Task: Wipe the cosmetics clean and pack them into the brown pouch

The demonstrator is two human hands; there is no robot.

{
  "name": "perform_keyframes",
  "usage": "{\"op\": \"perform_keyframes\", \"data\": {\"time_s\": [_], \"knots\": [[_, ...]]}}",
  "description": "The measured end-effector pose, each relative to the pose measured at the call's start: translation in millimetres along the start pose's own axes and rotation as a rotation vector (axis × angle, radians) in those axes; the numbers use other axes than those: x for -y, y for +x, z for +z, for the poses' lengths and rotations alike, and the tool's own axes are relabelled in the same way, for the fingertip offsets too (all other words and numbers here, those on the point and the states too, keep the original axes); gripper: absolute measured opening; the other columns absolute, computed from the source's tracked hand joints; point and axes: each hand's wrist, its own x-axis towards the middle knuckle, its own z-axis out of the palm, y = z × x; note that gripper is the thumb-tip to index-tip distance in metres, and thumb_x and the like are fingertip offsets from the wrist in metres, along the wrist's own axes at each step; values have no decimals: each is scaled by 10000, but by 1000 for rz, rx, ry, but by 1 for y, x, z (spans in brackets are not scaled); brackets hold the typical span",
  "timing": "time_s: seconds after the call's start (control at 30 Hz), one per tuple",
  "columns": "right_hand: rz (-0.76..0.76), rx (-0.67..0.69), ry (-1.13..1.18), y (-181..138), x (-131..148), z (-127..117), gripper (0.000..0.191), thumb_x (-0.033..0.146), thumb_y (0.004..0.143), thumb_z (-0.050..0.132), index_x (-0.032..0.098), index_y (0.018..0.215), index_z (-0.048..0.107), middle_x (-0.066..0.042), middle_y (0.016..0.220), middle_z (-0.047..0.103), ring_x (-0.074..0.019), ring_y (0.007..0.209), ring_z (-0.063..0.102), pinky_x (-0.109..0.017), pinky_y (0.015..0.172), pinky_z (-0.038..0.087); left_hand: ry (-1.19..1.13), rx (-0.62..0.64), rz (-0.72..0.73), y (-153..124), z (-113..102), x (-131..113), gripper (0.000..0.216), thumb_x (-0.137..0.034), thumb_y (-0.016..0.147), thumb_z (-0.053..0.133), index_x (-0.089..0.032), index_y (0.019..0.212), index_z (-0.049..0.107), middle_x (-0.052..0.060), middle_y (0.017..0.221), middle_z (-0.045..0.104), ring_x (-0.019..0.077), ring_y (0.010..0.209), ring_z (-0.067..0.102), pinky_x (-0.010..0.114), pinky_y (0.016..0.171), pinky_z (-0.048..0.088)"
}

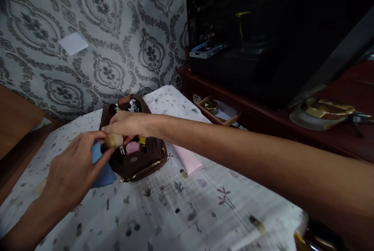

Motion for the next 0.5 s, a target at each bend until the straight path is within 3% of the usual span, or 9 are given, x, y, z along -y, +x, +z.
{"op": "perform_keyframes", "data": {"time_s": [0.07,0.13,0.23,0.33,0.4,0.5], "knots": [[-29,76,112,0,-5,-4,96,82,864,590,151,797,594,55,681,572,-62,603,563,-151,575,493,-24,-6,-78,2,1,3,196,-411,951,487,-242,1043,525,73,1042,689,280,886,680,321,540,433],[-43,136,144,0,-8,-8,151,7,796,632,140,864,616,73,667,573,-48,590,559,-133,580,482,-68,-13,-121,4,3,6,247,-446,925,522,-247,1070,521,73,1078,694,295,924,682,320,540,436],[-18,132,113,-1,-9,-10,271,-62,735,653,130,921,613,103,622,540,-35,531,518,-122,542,446,-133,-24,-112,6,7,10,303,-488,910,535,-253,1101,532,75,1099,697,303,943,684,329,566,456],[19,111,113,0,-9,-8,263,-52,735,673,134,907,600,101,626,549,-44,548,544,-140,597,480,-195,-25,-71,7,10,12,347,-503,915,531,-256,1158,543,73,1129,691,302,996,679,347,646,493],[27,60,101,2,-9,-5,240,-29,739,687,142,880,596,93,641,555,-55,571,564,-154,632,502,-253,-37,-70,5,10,14,390,-498,912,545,-258,1220,533,67,1164,678,284,1008,678,353,706,509],[93,-146,-13,8,-9,1,120,51,798,657,144,842,596,56,677,569,-76,585,574,-175,623,515,-336,-64,-140,-1,10,20,424,-475,911,560,-253,1270,521,62,1129,664,249,959,677,344,742,511]]}}
